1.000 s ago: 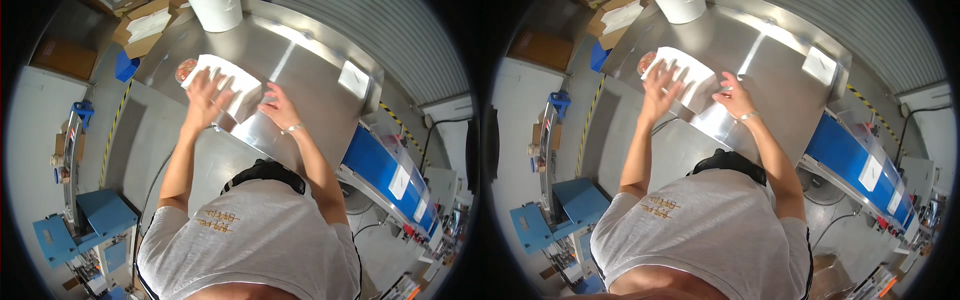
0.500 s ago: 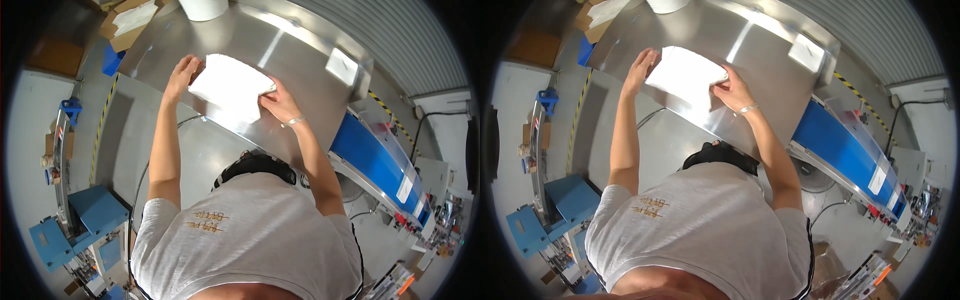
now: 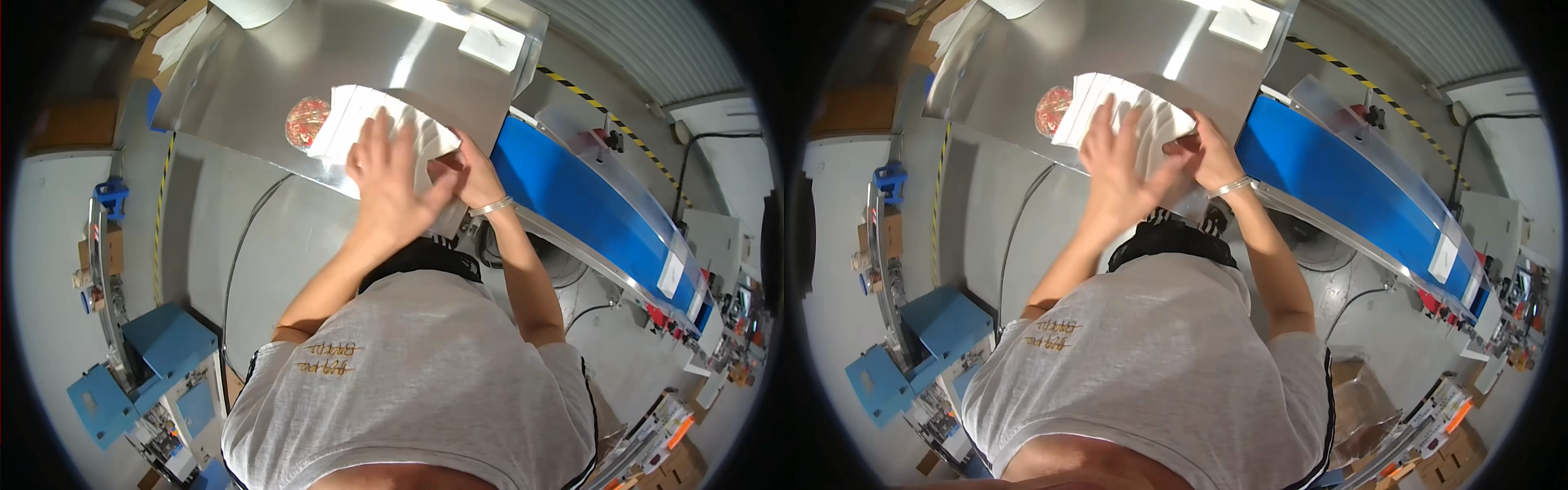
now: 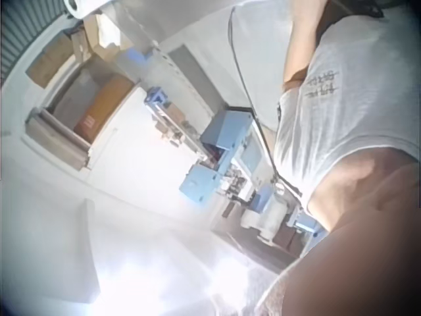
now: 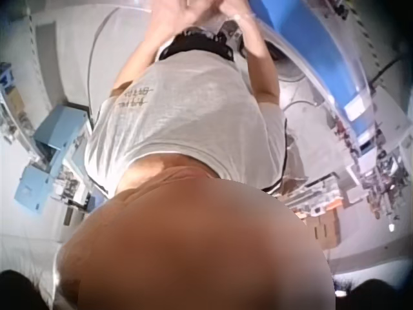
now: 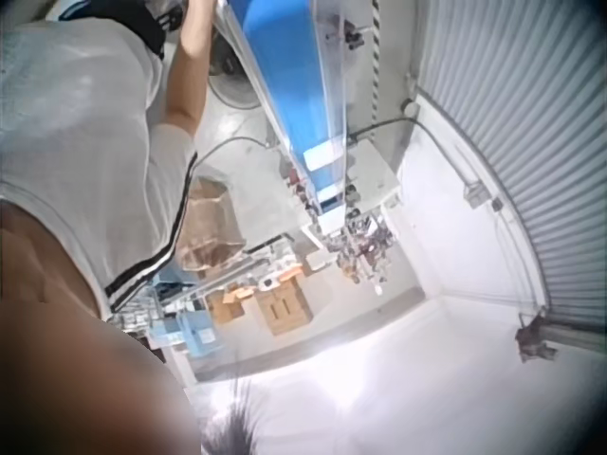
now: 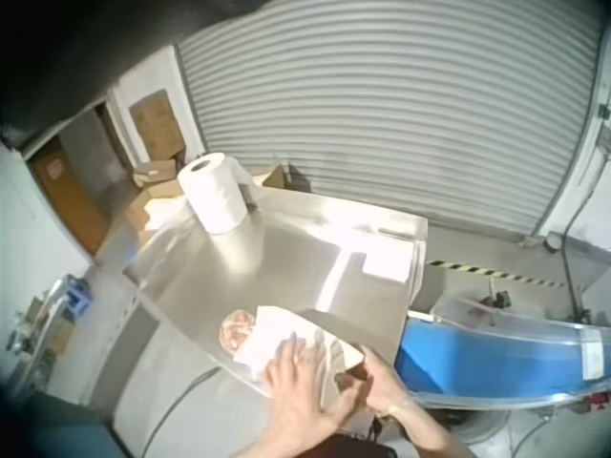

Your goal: Taking stacks of square paper napkins from a production station and placing them onto a moving conveyor belt for packaging.

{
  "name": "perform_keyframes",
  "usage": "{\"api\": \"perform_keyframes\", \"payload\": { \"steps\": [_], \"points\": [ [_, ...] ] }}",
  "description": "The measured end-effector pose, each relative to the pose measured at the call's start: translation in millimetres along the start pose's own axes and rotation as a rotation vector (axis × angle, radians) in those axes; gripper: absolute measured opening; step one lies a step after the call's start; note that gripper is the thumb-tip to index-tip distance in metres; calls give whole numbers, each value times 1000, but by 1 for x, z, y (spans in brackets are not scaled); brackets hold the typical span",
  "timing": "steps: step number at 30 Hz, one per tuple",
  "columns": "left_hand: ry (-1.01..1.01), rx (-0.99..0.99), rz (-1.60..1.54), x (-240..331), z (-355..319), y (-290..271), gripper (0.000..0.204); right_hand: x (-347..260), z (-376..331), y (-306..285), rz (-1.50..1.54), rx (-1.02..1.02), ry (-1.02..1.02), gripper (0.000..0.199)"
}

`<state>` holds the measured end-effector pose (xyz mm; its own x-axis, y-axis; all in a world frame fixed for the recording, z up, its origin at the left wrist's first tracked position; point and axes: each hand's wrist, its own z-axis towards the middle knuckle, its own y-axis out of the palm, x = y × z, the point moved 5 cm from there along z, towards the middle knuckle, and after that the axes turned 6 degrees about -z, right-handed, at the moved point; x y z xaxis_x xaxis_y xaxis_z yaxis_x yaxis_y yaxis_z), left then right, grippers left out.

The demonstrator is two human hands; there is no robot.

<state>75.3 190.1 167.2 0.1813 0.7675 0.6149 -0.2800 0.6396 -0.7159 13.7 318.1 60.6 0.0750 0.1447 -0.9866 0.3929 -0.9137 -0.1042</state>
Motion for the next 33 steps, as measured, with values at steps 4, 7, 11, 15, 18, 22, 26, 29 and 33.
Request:
{"api": "perform_keyframes", "payload": {
  "steps": [4, 7, 11, 15, 18, 22, 26, 29, 33],
  "points": [
    [-14, 61, 139, 4, -16, 29, 56, -9, -5, -13, -214, 3, 27, 61],
    [19, 76, 160, 1, -23, 33, 44, 0, -4, -25, -223, 29, -55, 56],
    [83, 125, 160, -4, -28, 37, 39, -7, -8, -34, -241, 26, -97, 53],
    [104, 117, 158, -5, -31, 34, 37, -9, -9, -41, -273, -6, -137, 50],
    [145, 105, 177, -4, -30, 31, 34, -9, -6, -40, -247, -118, -177, 48],
    [129, 73, 116, -3, -25, 27, 28, -13, -5, -40, -574, -93, -487, 42],
    [98, 91, 112, -8, -21, 23, 28, 28, -6, -69, -109, -59, -62, 33],
    [83, 112, 169, -18, -20, 24, 43, 53, -25, -117, -161, 284, 80, 34],
    [95, 86, 215, -21, -19, 23, 45, 94, -60, -208, -268, 678, 296, 47]
  ]
}}
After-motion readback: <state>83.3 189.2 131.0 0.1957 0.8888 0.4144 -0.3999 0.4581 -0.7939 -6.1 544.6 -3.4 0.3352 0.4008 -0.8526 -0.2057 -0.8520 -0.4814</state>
